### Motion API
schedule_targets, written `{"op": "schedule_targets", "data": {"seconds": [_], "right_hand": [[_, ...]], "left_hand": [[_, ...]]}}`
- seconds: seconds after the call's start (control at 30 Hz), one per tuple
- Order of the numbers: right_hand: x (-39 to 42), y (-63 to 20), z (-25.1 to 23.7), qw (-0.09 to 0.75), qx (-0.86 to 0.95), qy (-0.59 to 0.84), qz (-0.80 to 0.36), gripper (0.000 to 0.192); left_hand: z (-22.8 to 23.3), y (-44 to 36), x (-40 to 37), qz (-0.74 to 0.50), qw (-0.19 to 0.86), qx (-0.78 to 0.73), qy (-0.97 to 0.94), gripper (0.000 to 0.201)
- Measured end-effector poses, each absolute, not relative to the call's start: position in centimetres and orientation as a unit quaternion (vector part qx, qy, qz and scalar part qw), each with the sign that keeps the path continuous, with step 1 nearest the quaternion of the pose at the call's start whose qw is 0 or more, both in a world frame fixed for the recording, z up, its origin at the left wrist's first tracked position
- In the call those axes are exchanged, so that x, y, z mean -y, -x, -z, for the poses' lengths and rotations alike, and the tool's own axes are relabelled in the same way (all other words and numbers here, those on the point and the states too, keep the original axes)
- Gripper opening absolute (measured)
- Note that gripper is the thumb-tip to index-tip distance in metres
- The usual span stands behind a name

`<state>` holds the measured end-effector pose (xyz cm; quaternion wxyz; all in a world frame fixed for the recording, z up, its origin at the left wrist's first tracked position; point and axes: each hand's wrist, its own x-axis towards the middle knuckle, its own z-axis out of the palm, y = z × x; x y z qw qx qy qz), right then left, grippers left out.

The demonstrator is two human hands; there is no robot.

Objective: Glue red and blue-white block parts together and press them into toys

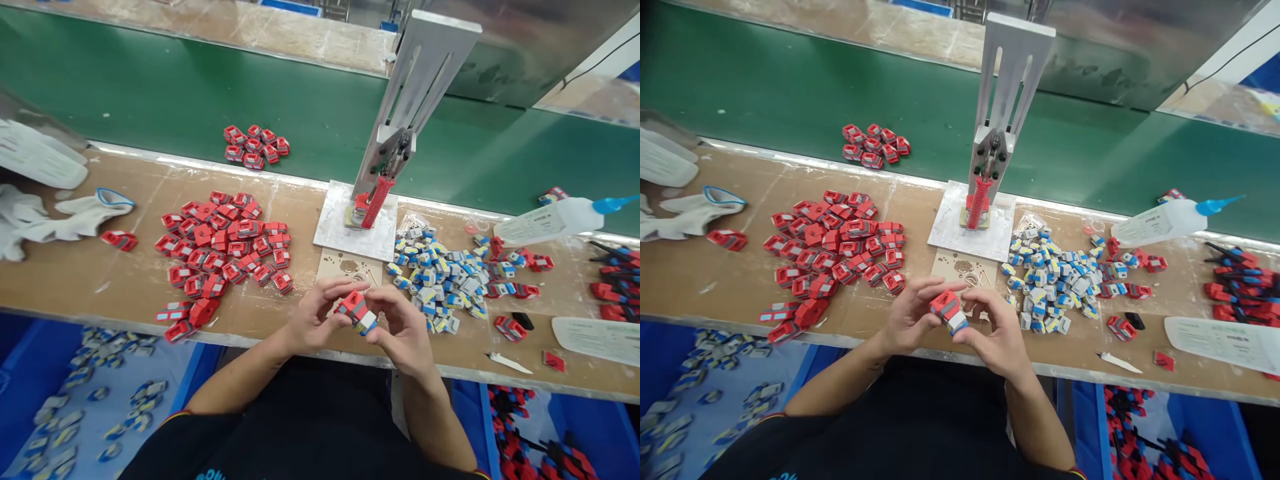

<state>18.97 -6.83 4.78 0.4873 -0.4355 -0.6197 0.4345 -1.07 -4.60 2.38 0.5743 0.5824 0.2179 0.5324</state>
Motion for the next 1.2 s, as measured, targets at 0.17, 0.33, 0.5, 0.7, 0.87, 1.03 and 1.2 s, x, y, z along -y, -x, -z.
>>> {"op": "schedule_targets", "data": {"seconds": [0.17, 0.33, 0.5, 0.7, 0.87, 1.03, 1.2], "right_hand": [[6.4, -19.1, -4.2, 0.468, 0.711, 0.387, -0.353, 0.073], [6.0, -18.8, -3.8, 0.520, 0.676, 0.352, -0.387, 0.056], [5.9, -18.4, -3.8, 0.540, 0.624, 0.351, -0.442, 0.061], [6.0, -18.9, -4.6, 0.517, 0.650, 0.376, -0.411, 0.061], [5.1, -18.1, -4.8, 0.532, 0.641, 0.360, -0.419, 0.061], [3.3, -18.7, -5.9, 0.597, 0.630, 0.324, -0.377, 0.055], [1.8, -22.2, -5.6, 0.732, 0.496, 0.355, -0.304, 0.046]], "left_hand": [[-3.4, 1.0, 4.5, -0.520, 0.581, -0.260, -0.570, 0.024], [-3.5, 1.2, 3.9, -0.528, 0.494, -0.236, -0.649, 0.064], [-3.4, 1.3, 3.9, -0.551, 0.432, -0.252, -0.668, 0.056], [-4.5, 2.3, 3.0, -0.549, 0.374, -0.228, -0.712, 0.052], [-5.6, 2.4, 3.2, -0.533, 0.384, -0.248, -0.712, 0.048], [-8.4, 5.1, -1.3, -0.430, 0.319, -0.181, -0.825, 0.064], [-9.8, 9.9, -16.0, -0.324, 0.181, -0.436, -0.820, 0.079]]}}
